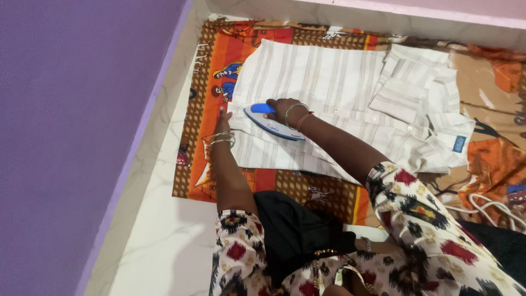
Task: The person irons a white striped shirt laid out on a patterned mat on the floor. They use a blue and white iron to smooth the shirt, repeatedly adjusting and repositioning the fabric to iron different sections.
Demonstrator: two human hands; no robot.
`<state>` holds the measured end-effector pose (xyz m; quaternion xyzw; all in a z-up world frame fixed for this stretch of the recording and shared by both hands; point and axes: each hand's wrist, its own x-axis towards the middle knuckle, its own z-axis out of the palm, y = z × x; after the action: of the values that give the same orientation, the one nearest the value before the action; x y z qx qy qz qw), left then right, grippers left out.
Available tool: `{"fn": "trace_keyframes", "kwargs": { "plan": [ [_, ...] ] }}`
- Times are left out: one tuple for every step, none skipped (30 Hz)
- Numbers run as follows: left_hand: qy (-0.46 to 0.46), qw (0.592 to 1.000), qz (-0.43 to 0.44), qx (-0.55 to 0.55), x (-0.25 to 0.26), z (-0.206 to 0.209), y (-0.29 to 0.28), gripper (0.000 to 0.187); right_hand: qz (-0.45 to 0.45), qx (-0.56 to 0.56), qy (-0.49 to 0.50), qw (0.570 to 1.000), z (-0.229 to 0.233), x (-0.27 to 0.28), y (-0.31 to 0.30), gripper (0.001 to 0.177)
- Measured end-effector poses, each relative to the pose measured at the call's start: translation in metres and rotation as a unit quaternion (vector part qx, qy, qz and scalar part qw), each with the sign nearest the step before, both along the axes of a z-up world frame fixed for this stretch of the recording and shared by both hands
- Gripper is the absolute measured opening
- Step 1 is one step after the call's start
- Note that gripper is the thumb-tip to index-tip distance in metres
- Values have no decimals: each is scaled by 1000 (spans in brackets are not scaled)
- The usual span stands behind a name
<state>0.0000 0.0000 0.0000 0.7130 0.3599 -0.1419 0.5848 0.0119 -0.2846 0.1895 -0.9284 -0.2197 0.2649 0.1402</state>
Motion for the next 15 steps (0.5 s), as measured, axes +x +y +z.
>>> {"fn": "trace_keyframes", "kwargs": {
  "plan": [
    [-19,998,-17,48,4,-3,-4,89,7,7,-9,1000,-1,-1,-3,61],
    [-39,994,-33,97,8,-6,-9,94,13,14,-18,1000,-3,-2,-6,61],
    [-57,986,-49,146,11,-8,-11,98,20,22,-26,999,-4,-4,-8,60],
    [-59,983,-50,166,13,-10,-13,98,33,25,-27,999,-5,-6,-13,62],
    [-60,980,-48,186,12,-11,-14,98,48,28,-28,998,-5,-9,-19,63],
    [-61,976,-46,206,12,-12,-15,98,64,31,-29,997,-4,-12,-24,64],
    [-35,977,-46,207,12,-13,-14,98,76,29,-20,996,-3,-14,-30,65],
    [-9,977,-45,208,12,-13,-12,99,88,27,-12,996,-2,-16,-36,66],
    [15,976,-47,210,14,-12,-12,99,98,26,-4,995,-1,-19,-43,68],
    [15,972,-67,223,14,-12,-13,98,111,13,7,994,1,-23,-49,70],
    [12,968,-87,235,17,-11,-14,97,124,-2,16,992,3,-25,-55,72],
    [9,963,-106,247,19,-9,-14,96,136,-16,25,990,5,-28,-62,74],
    [-3,963,-106,247,18,-9,-14,94,138,-27,42,989,7,-33,-69,75],
    [-15,963,-106,247,16,-8,-13,91,139,-38,58,988,8,-40,-77,76],
    [-27,963,-105,248,13,-7,-13,89,142,-48,74,986,9,-46,-84,77]
  ]
}}
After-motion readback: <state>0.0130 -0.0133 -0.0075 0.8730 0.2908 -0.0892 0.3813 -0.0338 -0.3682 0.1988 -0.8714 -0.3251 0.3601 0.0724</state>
